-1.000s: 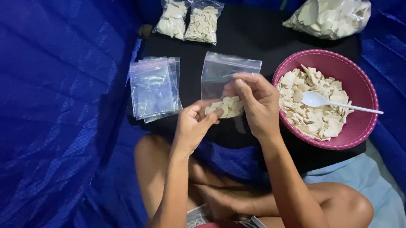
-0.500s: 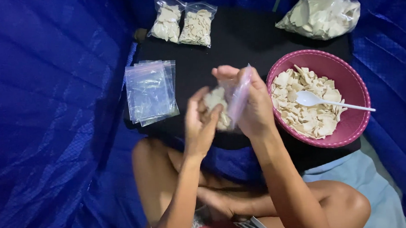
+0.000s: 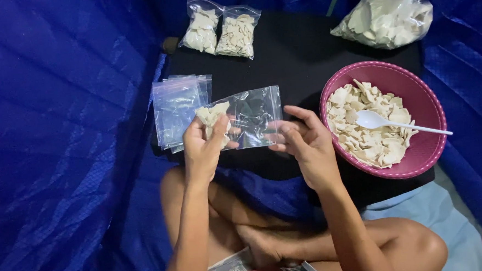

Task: Packaging small food flakes into plastic zip bags using a spoon.

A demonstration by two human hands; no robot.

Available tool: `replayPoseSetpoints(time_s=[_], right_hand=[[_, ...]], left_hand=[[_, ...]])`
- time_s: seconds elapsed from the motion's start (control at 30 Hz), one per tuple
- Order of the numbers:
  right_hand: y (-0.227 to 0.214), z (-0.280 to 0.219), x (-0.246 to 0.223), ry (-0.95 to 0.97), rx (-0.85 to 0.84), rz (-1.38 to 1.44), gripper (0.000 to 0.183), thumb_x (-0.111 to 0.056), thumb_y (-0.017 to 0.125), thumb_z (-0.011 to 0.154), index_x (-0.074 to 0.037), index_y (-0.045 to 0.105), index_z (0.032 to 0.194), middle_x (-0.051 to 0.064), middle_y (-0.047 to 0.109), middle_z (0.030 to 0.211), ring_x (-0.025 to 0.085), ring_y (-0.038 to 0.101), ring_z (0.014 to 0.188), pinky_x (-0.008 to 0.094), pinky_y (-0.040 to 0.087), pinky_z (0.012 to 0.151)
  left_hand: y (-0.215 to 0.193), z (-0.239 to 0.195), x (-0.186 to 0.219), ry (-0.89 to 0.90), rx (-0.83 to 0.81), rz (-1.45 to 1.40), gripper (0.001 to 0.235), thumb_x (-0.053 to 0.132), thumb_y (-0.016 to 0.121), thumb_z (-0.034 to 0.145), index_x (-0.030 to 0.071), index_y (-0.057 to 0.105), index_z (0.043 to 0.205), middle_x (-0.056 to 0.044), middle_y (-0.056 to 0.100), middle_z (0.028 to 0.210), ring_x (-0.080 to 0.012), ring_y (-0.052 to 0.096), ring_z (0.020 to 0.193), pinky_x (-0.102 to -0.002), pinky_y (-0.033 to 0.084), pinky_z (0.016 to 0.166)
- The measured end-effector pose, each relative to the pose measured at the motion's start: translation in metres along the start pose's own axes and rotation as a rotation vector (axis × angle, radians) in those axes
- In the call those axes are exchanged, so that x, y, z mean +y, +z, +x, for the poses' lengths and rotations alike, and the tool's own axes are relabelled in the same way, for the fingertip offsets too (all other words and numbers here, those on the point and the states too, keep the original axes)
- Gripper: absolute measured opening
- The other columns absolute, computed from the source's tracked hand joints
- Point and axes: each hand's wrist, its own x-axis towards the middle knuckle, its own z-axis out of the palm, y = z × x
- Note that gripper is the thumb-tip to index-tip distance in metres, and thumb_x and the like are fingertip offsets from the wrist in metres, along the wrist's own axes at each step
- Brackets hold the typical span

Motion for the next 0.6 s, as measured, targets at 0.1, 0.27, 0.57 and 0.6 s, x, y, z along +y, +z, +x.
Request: replayPoseSetpoints(time_s=[0.1, 0.27, 0.57, 0.6], right_hand=[[0.002, 0.003, 0.001, -0.038, 0.008, -0.013, 0.040, 0.003, 0.066, 0.094, 0.002, 0.056, 0.132, 0.023, 0.076, 0.097, 0.027, 0.077, 0.081, 0.038, 0.067, 0.076], [-0.008, 0.004, 0.016, -0.064, 0.015, -0.054, 0.028, 0.004, 0.071, 0.091, 0.003, 0.062, 0.118, 0.024, 0.077, 0.092, 0.028, 0.078, 0.078, 0.041, 0.068, 0.074], [-0.014, 0.003, 0.016, -0.073, 0.016, -0.044, 0.039, 0.005, 0.070, 0.092, 0.001, 0.057, 0.129, 0.019, 0.074, 0.089, 0.023, 0.075, 0.075, 0.038, 0.068, 0.072], [-0.016, 0.005, 0.019, -0.083, -0.005, -0.062, 0.042, 0.007, 0.072, 0.089, 0.001, 0.057, 0.128, 0.019, 0.074, 0.088, 0.022, 0.075, 0.075, 0.037, 0.067, 0.072]], left_hand=[[0.002, -0.002, 0.010, -0.019, -0.050, -0.014, 0.041, 0.016, 0.071, 0.094, -0.002, 0.056, 0.128, -0.023, 0.073, 0.097, -0.0272, 0.077, 0.078, -0.033, 0.068, 0.055], [0.003, 0.000, 0.014, 0.002, -0.077, 0.011, 0.053, 0.017, 0.069, 0.096, 0.000, 0.045, 0.140, -0.024, 0.073, 0.097, -0.0252, 0.076, 0.078, -0.031, 0.067, 0.055], [-0.002, 0.006, 0.011, 0.003, -0.142, 0.024, 0.059, 0.017, 0.069, 0.095, 0.001, 0.041, 0.144, -0.028, 0.073, 0.099, -0.0283, 0.076, 0.077, -0.033, 0.067, 0.054], [-0.002, 0.006, 0.012, 0.002, -0.147, 0.030, 0.059, 0.016, 0.069, 0.095, 0.001, 0.040, 0.145, -0.029, 0.073, 0.098, -0.0289, 0.076, 0.078, -0.033, 0.067, 0.054]])
